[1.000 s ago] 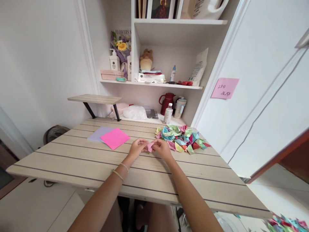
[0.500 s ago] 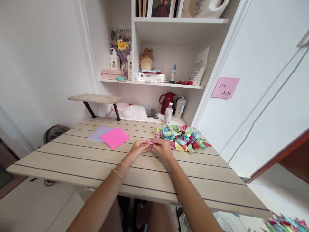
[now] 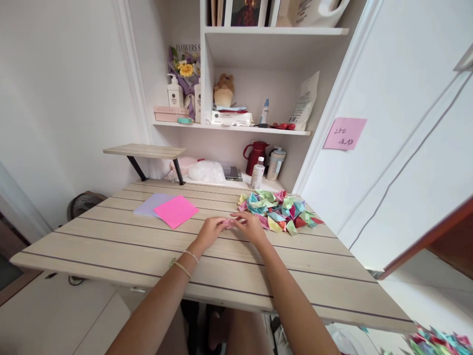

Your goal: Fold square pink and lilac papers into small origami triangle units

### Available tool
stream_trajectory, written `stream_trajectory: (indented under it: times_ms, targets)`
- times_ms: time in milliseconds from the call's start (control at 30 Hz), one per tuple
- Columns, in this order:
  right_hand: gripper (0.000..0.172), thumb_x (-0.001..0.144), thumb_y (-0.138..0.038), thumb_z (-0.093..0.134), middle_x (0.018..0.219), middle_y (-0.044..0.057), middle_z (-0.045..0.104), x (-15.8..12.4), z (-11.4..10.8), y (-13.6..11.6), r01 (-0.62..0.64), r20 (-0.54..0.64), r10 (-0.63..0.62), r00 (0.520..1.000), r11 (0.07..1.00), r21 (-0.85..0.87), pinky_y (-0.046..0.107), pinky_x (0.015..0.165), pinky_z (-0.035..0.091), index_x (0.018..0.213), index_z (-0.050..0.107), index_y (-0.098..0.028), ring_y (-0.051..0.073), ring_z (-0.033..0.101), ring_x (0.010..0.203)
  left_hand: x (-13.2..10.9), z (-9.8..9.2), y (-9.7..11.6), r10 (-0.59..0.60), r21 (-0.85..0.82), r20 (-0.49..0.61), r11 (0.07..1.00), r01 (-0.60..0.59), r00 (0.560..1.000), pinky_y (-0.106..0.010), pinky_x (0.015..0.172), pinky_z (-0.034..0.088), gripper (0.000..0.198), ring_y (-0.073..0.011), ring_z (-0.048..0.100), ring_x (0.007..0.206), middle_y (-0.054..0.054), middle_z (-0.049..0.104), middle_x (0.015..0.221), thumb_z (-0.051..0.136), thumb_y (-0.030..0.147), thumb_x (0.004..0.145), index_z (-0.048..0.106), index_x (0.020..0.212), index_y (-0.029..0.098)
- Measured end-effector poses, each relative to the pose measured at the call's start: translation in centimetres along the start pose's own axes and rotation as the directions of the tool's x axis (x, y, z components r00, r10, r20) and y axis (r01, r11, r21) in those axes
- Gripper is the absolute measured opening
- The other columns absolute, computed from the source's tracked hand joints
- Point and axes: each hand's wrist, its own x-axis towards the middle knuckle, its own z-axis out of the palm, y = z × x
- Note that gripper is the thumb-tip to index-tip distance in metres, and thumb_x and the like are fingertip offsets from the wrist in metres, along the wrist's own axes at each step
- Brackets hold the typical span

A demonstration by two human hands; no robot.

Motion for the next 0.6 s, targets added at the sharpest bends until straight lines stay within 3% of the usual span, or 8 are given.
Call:
stream_trajectory:
  times_ms: [200,367,600]
  targets:
    - [0.013,0.076,-0.025,0.054,0.078,0.003,0.067,-0.04,-0.36,-0.34,0.019,0.024,-0.016,1.0,0.987,-0.157,0.027,0.062,0.045,0.08,0.066,-0.021,0.017,0.061,0.071,-0.03,-0.01,0.44,0.089,0.113,-0.024,0.99,-0.086,0.996,-0.025,0.07,0.043,0.025,-0.0182,0.058,0.074,-0.005,0.067,0.076,0.051,0.037,0.076,0.068,0.075,0.018]
    - [0.017,0.075,-0.029,0.055,0.085,0.004,0.067,-0.04,-0.34,-0.31,0.029,0.053,-0.022,0.998,0.991,-0.127,0.026,0.062,0.045,0.087,0.065,-0.022,0.016,0.06,0.072,0.04,0.13,0.34,0.046,0.034,-0.072,0.998,-0.043,0.996,-0.025,0.066,0.044,0.024,-0.0188,0.058,0.073,-0.005,0.067,0.077,0.053,0.037,0.075,0.069,0.08,0.019]
    - [0.013,0.075,-0.028,0.055,0.072,0.003,0.066,-0.04,-0.02,0.06,-0.025,0.029,0.03,0.999,0.989,-0.144,0.026,0.061,0.043,0.075,0.065,-0.02,0.016,0.059,0.067,0.17,0.07,-0.27,0.022,0.071,-0.092,0.997,-0.016,0.996,-0.023,0.059,0.043,0.025,-0.016,0.056,0.061,-0.004,0.064,0.064,0.053,0.037,0.074,0.068,0.069,0.017]
